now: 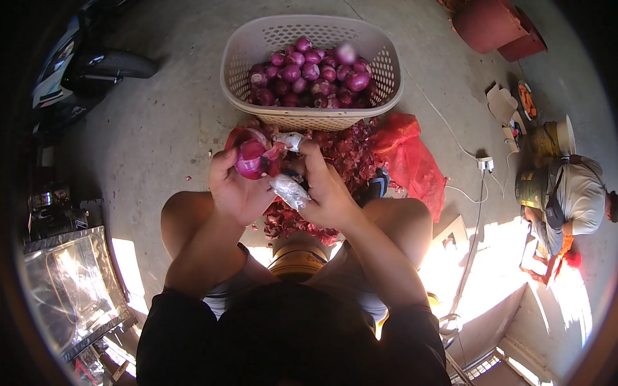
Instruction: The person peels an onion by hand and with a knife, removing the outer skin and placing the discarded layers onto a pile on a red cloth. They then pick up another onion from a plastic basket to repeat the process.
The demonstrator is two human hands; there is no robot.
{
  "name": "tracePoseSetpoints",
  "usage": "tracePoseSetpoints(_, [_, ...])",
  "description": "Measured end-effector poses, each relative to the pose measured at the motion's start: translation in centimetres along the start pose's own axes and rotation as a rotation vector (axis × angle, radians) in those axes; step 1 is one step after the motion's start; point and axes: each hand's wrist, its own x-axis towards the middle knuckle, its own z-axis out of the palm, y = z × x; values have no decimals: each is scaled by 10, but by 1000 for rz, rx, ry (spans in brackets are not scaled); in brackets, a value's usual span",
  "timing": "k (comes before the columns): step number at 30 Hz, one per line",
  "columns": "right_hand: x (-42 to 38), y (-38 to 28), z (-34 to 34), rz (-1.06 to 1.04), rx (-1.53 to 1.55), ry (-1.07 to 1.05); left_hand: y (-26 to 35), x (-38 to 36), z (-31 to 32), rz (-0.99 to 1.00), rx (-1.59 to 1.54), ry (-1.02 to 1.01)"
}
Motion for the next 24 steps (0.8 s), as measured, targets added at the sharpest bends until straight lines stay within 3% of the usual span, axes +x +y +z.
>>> tracePoseSetpoints(5, [-1, 9, 4, -22, 43, -1, -1, 0, 2, -23, -21, -21])
tracePoseSetpoints(8, [6, 11, 7, -149, -15, 99, -3, -1, 3, -2, -14, -51])
tracePoseSetpoints(18, [0, 6, 10, -148, 316, 21, 3, -1, 1, -21, -25, 31])
tracePoseSetpoints(24, [2, 9, 7, -139, 108, -9, 4, -1, 0, -33, 2, -11])
